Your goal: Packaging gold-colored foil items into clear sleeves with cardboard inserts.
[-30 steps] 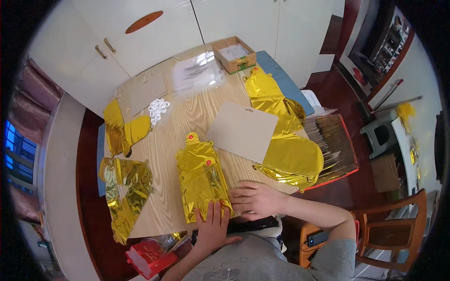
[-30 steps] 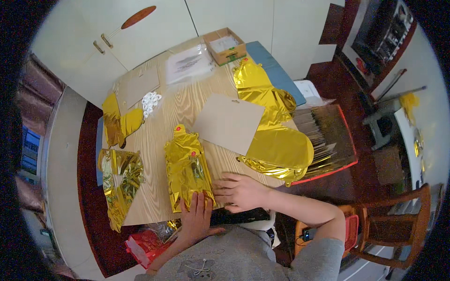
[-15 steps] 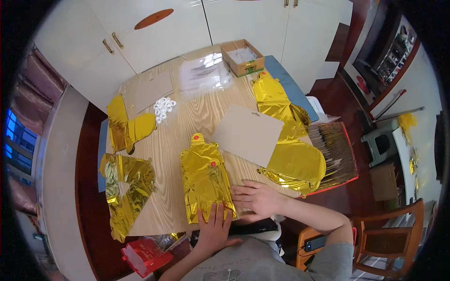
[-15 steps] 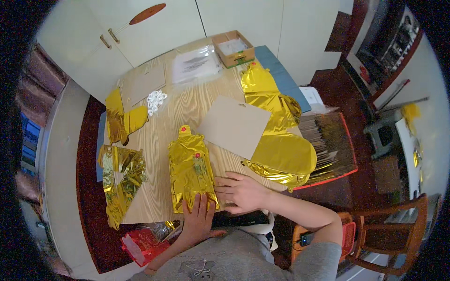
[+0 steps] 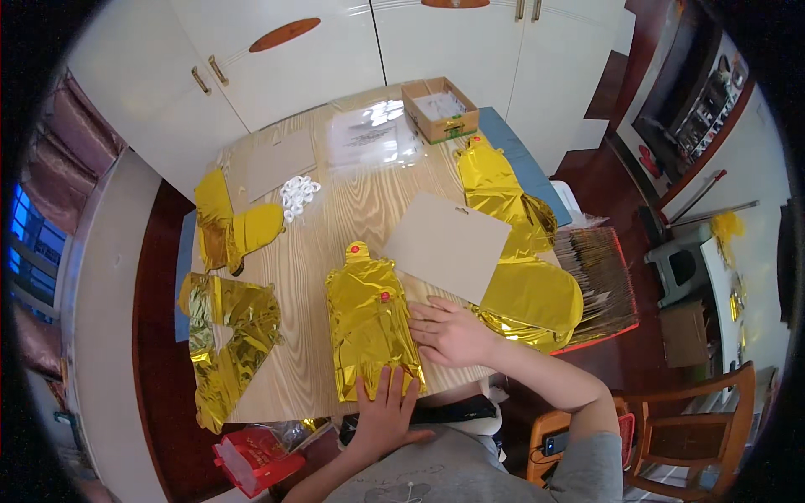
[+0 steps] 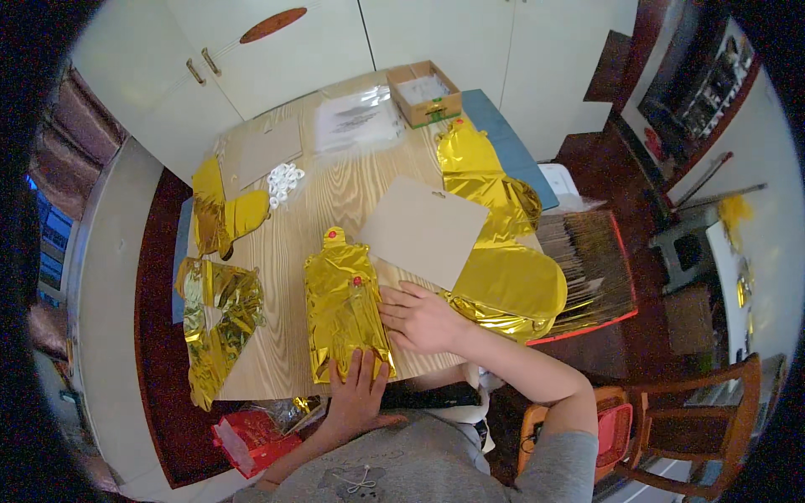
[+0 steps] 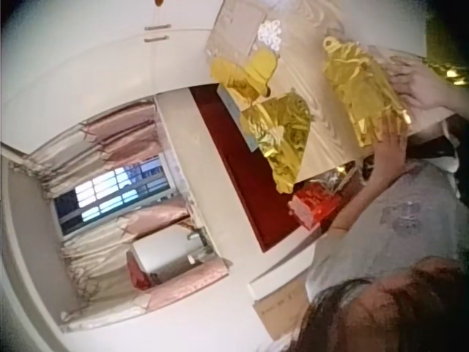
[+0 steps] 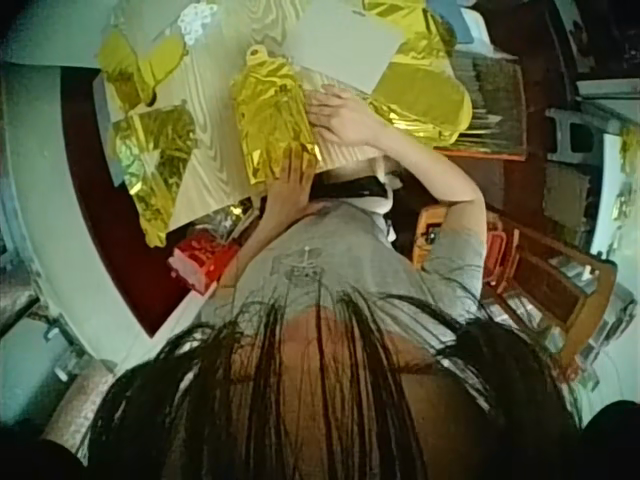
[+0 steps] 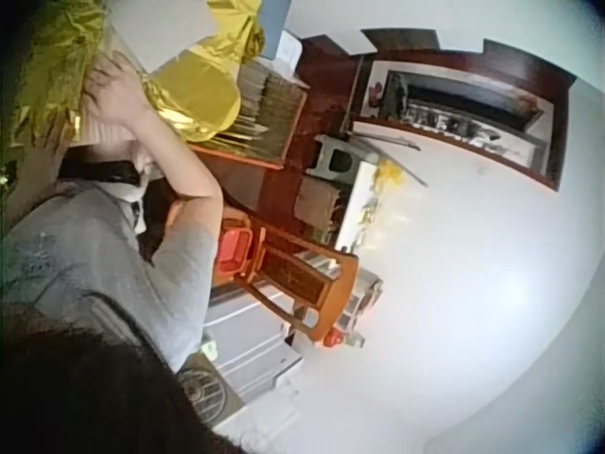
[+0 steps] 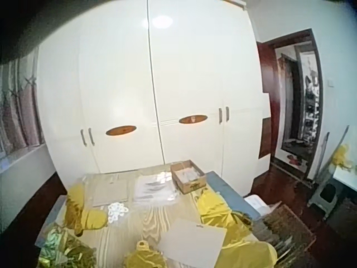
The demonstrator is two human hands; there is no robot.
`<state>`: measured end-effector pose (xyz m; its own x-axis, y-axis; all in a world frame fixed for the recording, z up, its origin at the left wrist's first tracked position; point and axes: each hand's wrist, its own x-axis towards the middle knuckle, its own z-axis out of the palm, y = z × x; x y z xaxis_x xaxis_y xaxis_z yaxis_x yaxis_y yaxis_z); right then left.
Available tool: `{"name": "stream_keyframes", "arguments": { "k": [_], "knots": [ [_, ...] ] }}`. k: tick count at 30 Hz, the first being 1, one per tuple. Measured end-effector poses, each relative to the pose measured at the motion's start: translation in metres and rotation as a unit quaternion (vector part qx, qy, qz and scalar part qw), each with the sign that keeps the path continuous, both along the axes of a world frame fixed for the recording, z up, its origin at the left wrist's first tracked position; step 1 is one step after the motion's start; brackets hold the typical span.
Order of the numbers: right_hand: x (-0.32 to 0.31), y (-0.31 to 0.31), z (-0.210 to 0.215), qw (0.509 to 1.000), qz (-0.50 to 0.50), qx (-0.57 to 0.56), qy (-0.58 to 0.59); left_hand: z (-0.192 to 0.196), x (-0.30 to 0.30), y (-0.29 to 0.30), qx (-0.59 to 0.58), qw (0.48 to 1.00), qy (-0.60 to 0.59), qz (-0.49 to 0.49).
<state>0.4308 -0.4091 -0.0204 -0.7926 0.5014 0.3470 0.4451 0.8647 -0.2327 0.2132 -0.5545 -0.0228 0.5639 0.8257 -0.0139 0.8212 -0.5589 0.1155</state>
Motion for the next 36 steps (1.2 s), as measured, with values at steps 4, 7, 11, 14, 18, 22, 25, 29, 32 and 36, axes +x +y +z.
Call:
{"name": "stream_keyframes", "arguments": {
  "k": [4,7,11,14,18,22,25,29,32,36],
  "knots": [
    [-0.003,0.009,-0.002,0.999,-0.032,0.012,-0.007,0.000,0.000,0.000,-0.001,1.000,-0.005,-0.007],
    [-0.007,0.020,-0.004,0.998,-0.047,0.034,-0.014,-0.002,-0.001,-0.001,0.001,1.000,-0.013,-0.010],
    [-0.013,0.031,-0.004,0.996,-0.066,0.054,-0.019,0.000,0.000,-0.002,0.001,1.000,-0.008,0.000],
    [-0.017,0.041,-0.006,0.994,-0.089,0.068,-0.015,0.001,-0.001,-0.001,0.002,1.000,-0.012,0.000],
    [-0.020,0.058,0.002,0.990,-0.097,0.089,-0.047,-0.003,-0.002,0.000,0.020,0.999,-0.030,-0.003],
    [-0.020,0.067,0.030,0.974,-0.183,0.108,-0.085,0.000,-0.003,-0.002,0.022,0.999,-0.040,0.003],
    [-0.018,0.066,0.040,0.958,-0.247,0.052,-0.137,0.002,-0.003,-0.003,0.028,0.999,-0.038,0.008],
    [-0.015,0.079,0.014,0.964,-0.229,0.002,-0.137,0.011,-0.007,-0.003,0.068,0.995,-0.072,0.015],
    [-0.021,0.078,0.015,0.960,-0.210,-0.033,-0.180,0.013,-0.023,-0.005,0.081,0.993,-0.083,0.033],
    [-0.019,0.082,0.006,0.975,-0.183,-0.001,-0.126,0.013,-0.047,-0.001,0.042,0.992,-0.074,0.093]
  ]
}}
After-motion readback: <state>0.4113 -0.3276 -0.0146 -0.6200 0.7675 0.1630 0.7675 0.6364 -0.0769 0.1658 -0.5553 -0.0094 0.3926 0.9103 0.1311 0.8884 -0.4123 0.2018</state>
